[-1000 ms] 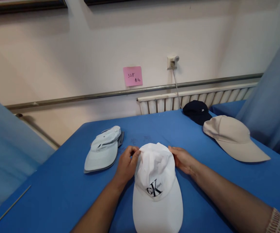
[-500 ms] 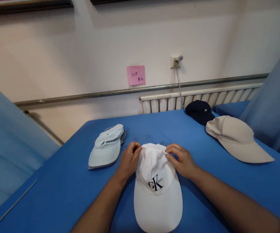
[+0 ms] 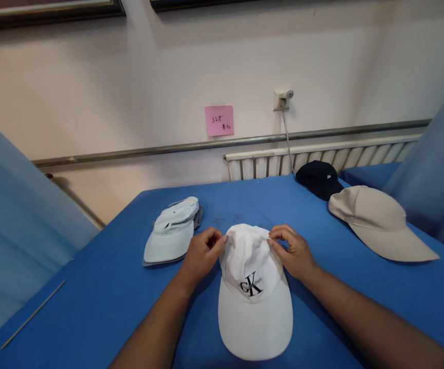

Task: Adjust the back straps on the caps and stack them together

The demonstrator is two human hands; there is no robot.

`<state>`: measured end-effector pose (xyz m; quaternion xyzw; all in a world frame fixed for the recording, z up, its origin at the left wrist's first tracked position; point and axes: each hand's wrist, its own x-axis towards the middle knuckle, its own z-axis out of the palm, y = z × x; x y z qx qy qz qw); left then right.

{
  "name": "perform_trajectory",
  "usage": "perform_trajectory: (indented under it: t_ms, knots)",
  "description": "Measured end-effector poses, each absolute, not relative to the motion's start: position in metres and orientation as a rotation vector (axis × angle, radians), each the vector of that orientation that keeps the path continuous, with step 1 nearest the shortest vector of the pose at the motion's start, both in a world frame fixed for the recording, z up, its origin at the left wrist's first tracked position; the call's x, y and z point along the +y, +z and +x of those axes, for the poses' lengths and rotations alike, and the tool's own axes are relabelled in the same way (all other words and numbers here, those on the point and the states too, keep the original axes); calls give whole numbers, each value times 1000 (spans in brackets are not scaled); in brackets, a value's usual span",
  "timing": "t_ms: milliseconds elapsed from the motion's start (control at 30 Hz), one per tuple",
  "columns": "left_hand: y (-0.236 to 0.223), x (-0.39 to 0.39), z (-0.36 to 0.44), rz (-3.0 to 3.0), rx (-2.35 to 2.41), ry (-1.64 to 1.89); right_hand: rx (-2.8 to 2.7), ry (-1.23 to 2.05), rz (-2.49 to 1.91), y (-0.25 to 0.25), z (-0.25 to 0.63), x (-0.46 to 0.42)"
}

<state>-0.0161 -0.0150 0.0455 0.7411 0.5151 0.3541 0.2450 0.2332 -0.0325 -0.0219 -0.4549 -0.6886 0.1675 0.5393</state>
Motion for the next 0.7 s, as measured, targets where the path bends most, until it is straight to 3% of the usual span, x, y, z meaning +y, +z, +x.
perform_trajectory:
  t_ms: [233,700]
  knots:
    - [55,-32,-5,2207,1325,716,-1633,429,-1077,-23,232,-33]
    - [32,-32,11,2101,1311,927,-1590,262,-1181,-29,247,-11]
